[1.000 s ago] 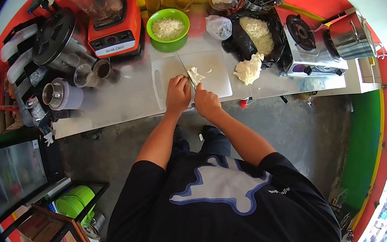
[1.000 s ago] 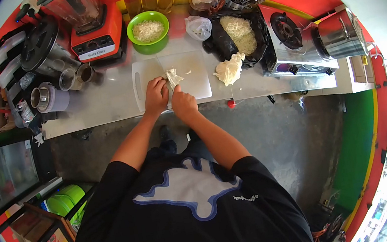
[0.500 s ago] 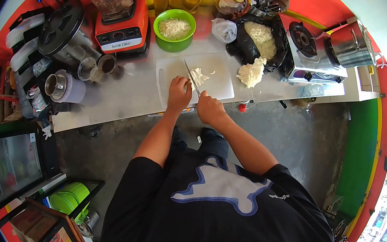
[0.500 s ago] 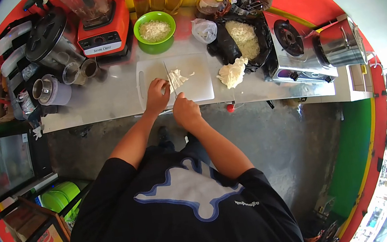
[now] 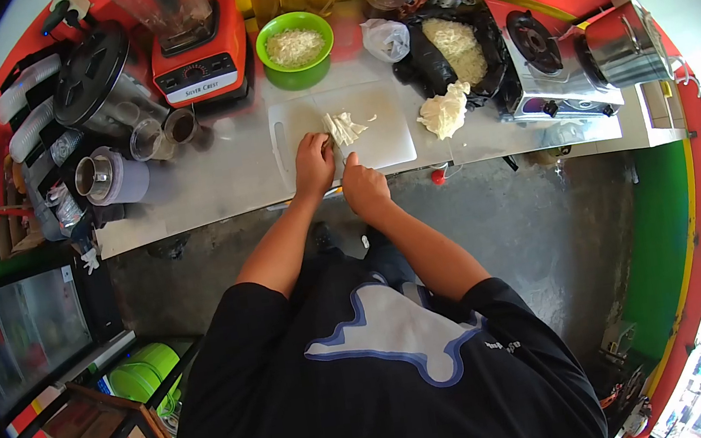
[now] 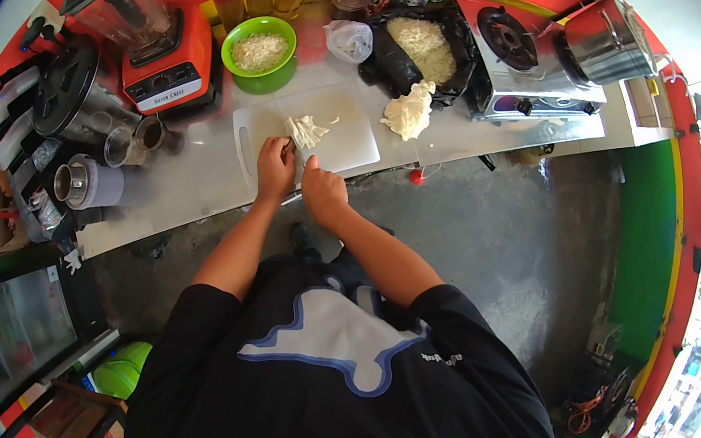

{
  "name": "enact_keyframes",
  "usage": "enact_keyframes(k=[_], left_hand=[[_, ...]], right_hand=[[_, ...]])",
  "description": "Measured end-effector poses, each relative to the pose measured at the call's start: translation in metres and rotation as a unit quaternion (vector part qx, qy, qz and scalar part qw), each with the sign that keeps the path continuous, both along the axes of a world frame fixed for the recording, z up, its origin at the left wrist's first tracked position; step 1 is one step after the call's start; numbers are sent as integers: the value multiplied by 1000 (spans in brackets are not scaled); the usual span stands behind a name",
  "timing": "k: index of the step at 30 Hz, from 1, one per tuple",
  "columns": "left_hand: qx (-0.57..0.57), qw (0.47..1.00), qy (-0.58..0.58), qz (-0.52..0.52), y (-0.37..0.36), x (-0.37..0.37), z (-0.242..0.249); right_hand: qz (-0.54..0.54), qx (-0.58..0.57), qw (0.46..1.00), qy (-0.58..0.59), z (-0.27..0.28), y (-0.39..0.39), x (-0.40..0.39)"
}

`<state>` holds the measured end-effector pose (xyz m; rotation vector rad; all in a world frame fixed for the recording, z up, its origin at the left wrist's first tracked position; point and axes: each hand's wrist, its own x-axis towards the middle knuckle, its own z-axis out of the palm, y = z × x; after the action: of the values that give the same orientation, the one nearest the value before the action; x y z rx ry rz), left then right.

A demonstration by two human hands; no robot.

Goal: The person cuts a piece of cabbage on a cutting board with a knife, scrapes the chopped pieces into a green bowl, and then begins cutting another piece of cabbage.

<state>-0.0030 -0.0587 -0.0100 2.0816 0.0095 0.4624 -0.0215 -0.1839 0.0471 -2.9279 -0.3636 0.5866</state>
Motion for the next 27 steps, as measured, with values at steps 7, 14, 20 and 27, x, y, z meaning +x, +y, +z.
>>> enact_keyframes(k=[7,14,20,27], left_hand=[[36,999,-21,-11,4,-5,10],[-75,997,7,-4,56,-7,13],[-71,996,48,17,136,-40,29],[-50,996,71,29,162,-80,51]], right_hand=[[-18,24,999,33,22,-8,12],[-15,27,1000,4,67,-44,20],[-84,29,996,10,29,-76,11],[-57,85,994,43,10,-37,-4]])
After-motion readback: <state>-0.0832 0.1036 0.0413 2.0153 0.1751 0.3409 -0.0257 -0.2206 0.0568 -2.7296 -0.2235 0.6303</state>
